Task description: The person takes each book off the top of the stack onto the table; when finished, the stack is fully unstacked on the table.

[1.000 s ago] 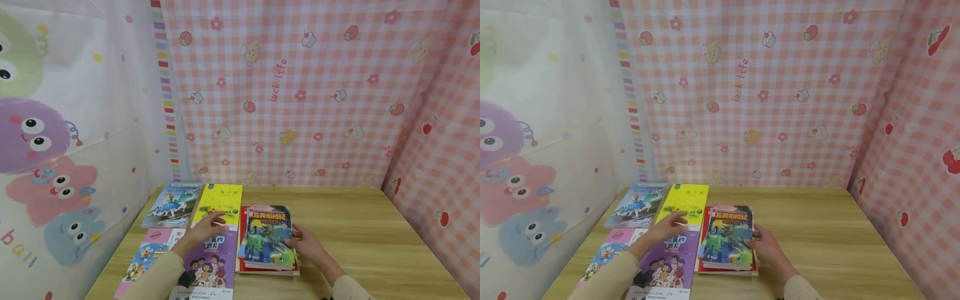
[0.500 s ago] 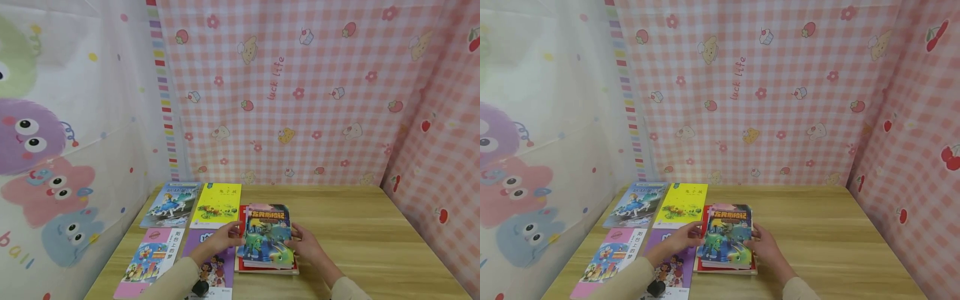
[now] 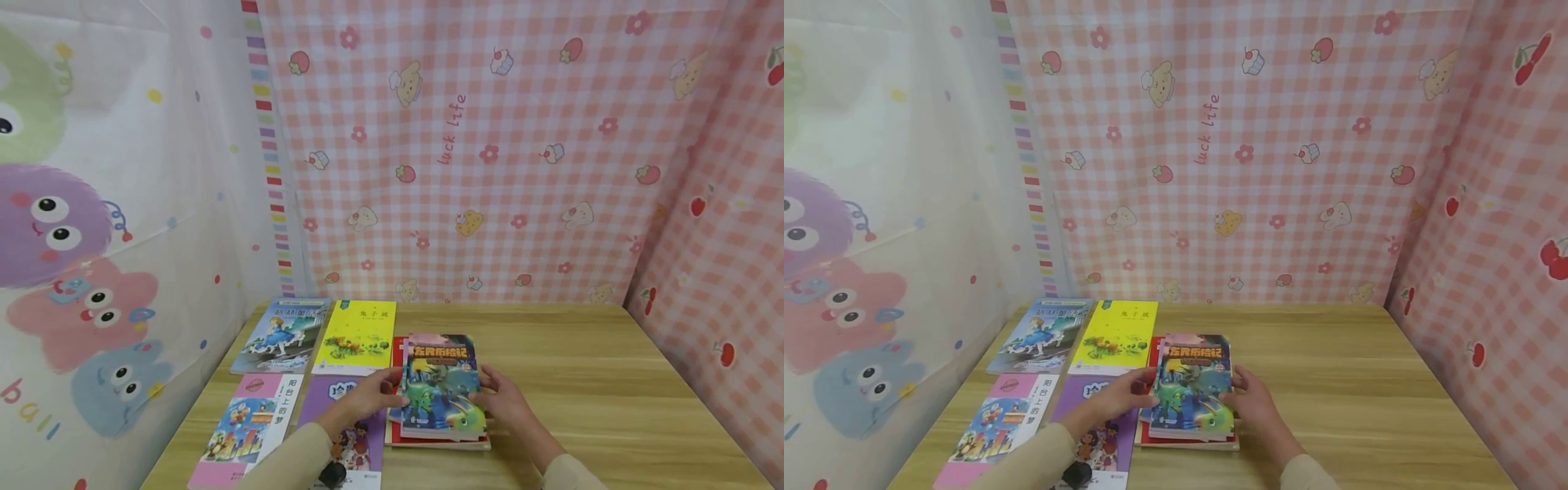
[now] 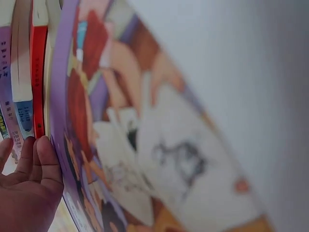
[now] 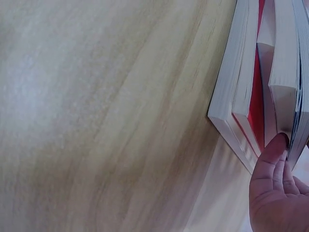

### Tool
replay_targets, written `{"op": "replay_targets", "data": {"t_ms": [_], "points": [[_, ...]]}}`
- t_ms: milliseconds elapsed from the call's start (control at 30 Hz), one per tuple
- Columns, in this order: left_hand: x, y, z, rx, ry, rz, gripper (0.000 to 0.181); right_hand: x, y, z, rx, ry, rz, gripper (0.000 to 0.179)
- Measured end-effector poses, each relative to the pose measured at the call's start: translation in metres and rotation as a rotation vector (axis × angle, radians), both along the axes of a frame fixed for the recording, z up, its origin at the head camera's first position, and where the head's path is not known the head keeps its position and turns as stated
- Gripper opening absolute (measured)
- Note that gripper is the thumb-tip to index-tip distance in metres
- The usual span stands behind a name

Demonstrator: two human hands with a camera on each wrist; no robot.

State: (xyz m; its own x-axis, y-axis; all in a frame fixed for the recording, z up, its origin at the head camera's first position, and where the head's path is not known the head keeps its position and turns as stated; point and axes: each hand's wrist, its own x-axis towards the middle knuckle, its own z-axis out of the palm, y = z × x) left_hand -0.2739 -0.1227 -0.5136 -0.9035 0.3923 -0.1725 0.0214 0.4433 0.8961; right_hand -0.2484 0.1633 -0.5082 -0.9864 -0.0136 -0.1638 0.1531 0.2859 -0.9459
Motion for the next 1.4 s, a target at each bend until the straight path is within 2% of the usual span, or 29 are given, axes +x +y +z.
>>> {"op": "replay_targets", "data": {"t_ms": [233,467,800,933,1033,1167,1400], "points": [[-0.001,-0.001,-0.003,0.008,-0.016,0.002,0.075,-0.005,0.003,-0.003,-0.006,-0.076,-0.021,0.065],[-0.001,-0.003,-0.002,-0.006,-0.010,-0.035,0.071,-0.006,0.004,0.002,-0.046,-0.093,0.001,0.060],[0.001,0.000,0.000,-0.022,-0.028,-0.028,0.087,-0.006,0.018,0.008,-0.174,-0.158,0.028,0.063],[0.002,0.001,0.000,-0.028,-0.042,-0.034,0.091,-0.007,0.027,0.005,-0.251,-0.149,0.081,0.065],[0.003,0.001,0.000,-0.025,-0.053,-0.038,0.091,-0.009,0.035,0.005,-0.301,-0.145,0.151,0.068],[0.004,0.000,0.000,-0.026,-0.055,-0.039,0.089,-0.011,0.044,0.007,-0.337,-0.138,0.222,0.072],[0.003,0.000,0.001,-0.030,-0.047,-0.036,0.088,-0.016,0.057,0.012,-0.344,-0.111,0.253,0.074]]}}
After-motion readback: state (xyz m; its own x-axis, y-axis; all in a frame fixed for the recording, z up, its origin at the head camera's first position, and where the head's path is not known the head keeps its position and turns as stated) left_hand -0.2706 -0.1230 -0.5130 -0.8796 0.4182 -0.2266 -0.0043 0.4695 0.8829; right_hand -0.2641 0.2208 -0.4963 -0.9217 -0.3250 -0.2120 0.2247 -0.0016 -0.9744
